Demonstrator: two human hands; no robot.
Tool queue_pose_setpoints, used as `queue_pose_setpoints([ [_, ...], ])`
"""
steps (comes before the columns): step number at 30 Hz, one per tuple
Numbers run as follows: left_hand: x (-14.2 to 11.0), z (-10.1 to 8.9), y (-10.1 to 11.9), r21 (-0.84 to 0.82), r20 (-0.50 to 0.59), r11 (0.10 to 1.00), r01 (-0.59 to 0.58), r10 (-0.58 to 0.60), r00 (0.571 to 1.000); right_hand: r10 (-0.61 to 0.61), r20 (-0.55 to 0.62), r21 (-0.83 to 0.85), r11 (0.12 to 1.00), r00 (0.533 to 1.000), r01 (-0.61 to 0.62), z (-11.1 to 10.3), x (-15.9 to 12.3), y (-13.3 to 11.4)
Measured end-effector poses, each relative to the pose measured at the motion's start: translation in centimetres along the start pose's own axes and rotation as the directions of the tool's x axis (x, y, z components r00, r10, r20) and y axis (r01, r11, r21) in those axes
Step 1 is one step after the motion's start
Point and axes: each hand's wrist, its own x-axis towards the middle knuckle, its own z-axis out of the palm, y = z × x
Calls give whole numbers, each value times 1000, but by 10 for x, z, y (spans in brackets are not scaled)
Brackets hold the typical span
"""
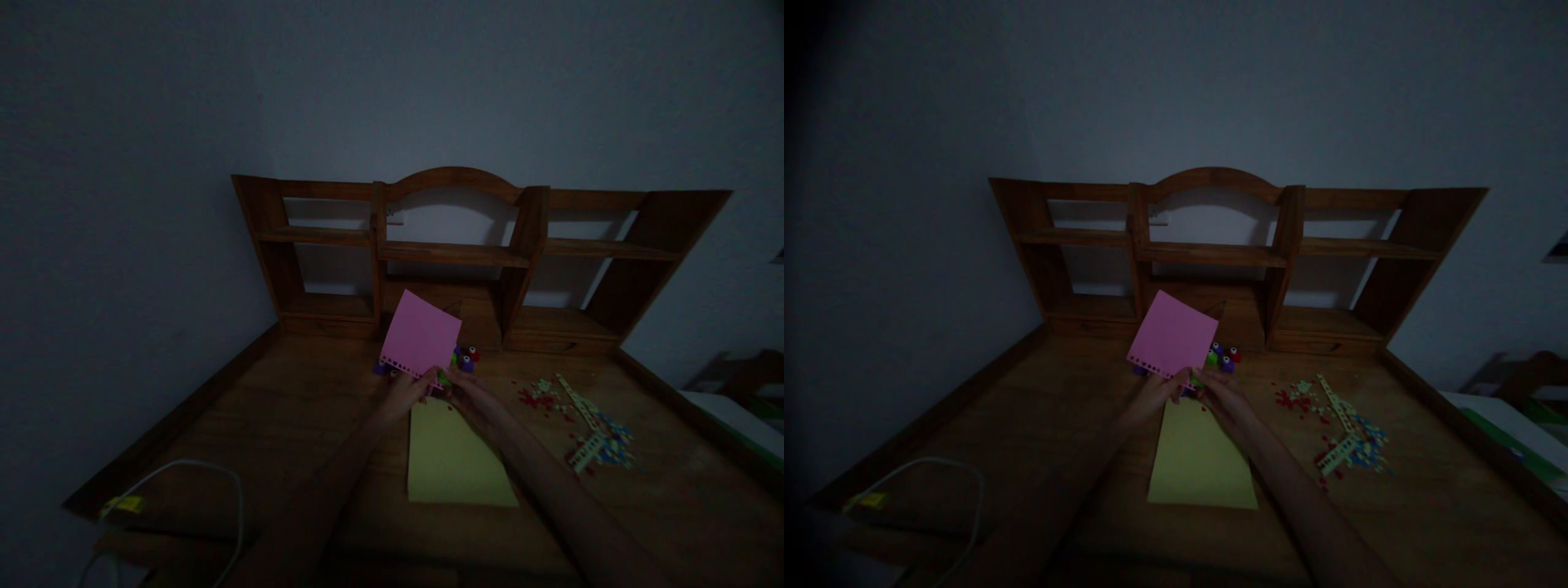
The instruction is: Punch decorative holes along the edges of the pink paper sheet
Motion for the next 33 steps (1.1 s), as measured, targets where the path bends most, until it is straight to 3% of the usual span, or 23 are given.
queue_pose_setpoints([
  [5,1,2,1,-11,-63,1000,23,-23,998,25,2,-12,1000,1000,-25,2,-4,-2],
  [13,0,1,1,21,-19,1000,-15,15,1000,15,-5,-21,1000,1000,-15,2,-2,-2],
  [28,-1,2,4,-16,-68,1000,27,-28,997,-5,18,-26,1000,1000,6,2,0,1],
  [33,-2,2,9,10,-48,1000,-18,18,999,-28,51,-16,999,998,29,3,1,3],
])
